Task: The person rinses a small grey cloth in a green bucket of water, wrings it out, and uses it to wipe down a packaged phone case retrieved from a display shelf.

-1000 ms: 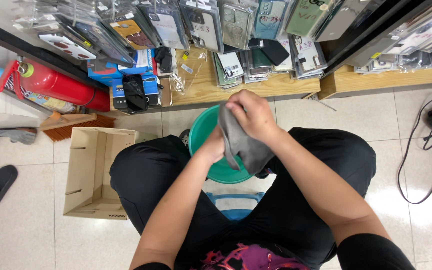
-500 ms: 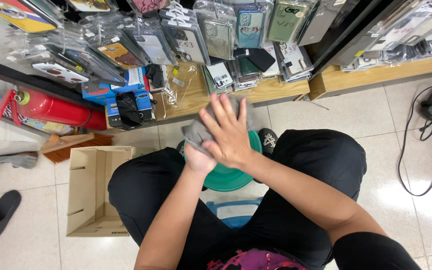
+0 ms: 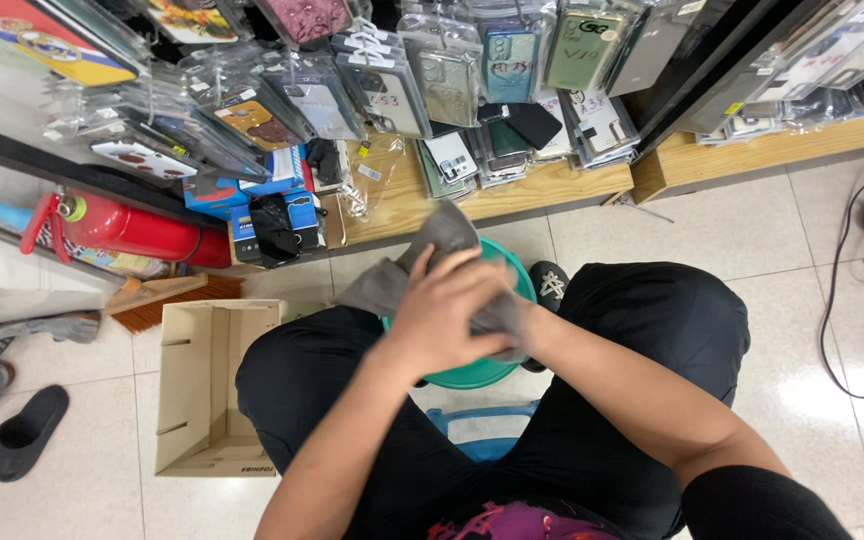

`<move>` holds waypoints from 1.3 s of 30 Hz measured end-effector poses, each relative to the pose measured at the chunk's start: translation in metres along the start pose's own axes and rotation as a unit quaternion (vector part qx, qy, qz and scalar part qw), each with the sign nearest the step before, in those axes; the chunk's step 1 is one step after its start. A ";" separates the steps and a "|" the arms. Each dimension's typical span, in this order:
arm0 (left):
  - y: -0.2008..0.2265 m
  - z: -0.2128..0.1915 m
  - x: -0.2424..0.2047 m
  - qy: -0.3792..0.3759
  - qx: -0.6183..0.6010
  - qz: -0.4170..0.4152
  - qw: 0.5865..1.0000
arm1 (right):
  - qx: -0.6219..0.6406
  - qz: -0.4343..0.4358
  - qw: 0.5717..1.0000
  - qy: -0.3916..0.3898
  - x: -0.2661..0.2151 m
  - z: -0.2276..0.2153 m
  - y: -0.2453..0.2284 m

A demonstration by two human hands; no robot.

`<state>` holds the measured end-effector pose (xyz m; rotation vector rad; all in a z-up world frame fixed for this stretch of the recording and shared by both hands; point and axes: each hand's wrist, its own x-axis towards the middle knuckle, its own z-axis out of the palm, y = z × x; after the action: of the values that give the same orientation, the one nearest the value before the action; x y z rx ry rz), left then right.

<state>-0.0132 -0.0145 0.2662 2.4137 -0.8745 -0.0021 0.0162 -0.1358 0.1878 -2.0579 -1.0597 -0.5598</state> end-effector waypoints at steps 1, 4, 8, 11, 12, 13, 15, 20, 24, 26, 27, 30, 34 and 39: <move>-0.009 0.012 -0.002 0.002 0.001 -0.001 1.000 | 0.011 0.005 1.000 -0.003 0.002 0.001 0.000; -0.036 0.042 -0.005 0.124 0.029 0.014 0.992 | 0.042 0.021 0.999 -0.013 0.005 0.001 0.000; -0.049 0.032 -0.005 0.150 -0.118 0.019 0.981 | 0.087 0.043 0.995 -0.033 0.004 -0.002 -0.004; -0.042 0.011 -0.005 0.160 -0.208 0.009 0.965 | 0.117 0.052 0.991 -0.045 0.012 -0.004 -0.001; -0.039 0.009 -0.007 0.159 -0.260 0.000 0.952 | 0.127 0.057 0.989 -0.048 0.013 -0.005 -0.001; -0.034 0.004 -0.007 0.160 -0.259 0.002 0.953 | 0.136 0.062 0.987 -0.050 0.014 -0.006 0.001; -0.022 -0.006 -0.006 0.172 -0.328 0.010 0.929 | 0.155 0.073 0.984 -0.054 0.014 -0.007 0.005; -0.009 -0.017 -0.002 0.198 -0.274 -0.013 0.941 | 0.195 0.096 0.974 -0.059 0.031 -0.017 -0.001; -0.035 0.001 -0.017 0.179 0.080 -0.177 0.964 | 0.234 0.126 0.962 -0.067 0.030 -0.020 -0.010; -0.043 0.028 -0.018 0.067 0.160 -0.183 0.968 | 0.252 0.142 0.955 -0.070 0.029 -0.021 -0.014; -0.046 0.042 -0.019 -0.045 0.236 -0.187 0.953 | 0.261 0.149 0.951 -0.074 0.028 -0.023 -0.015; -0.038 0.027 -0.012 -0.051 0.175 -0.178 0.967 | 0.284 0.164 0.941 -0.081 0.028 -0.028 -0.016; -0.022 -0.008 -0.004 -0.073 0.083 -0.156 0.981 | 0.306 0.186 0.930 -0.080 0.004 -0.012 0.006; -0.027 -0.036 -0.004 0.187 -0.033 -0.084 0.978 | 0.400 0.535 0.743 0.033 -0.051 0.042 0.062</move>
<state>0.0058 0.0231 0.2821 2.3122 -0.4890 0.3424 0.0403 -0.1526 0.1018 -1.4593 0.1038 0.3852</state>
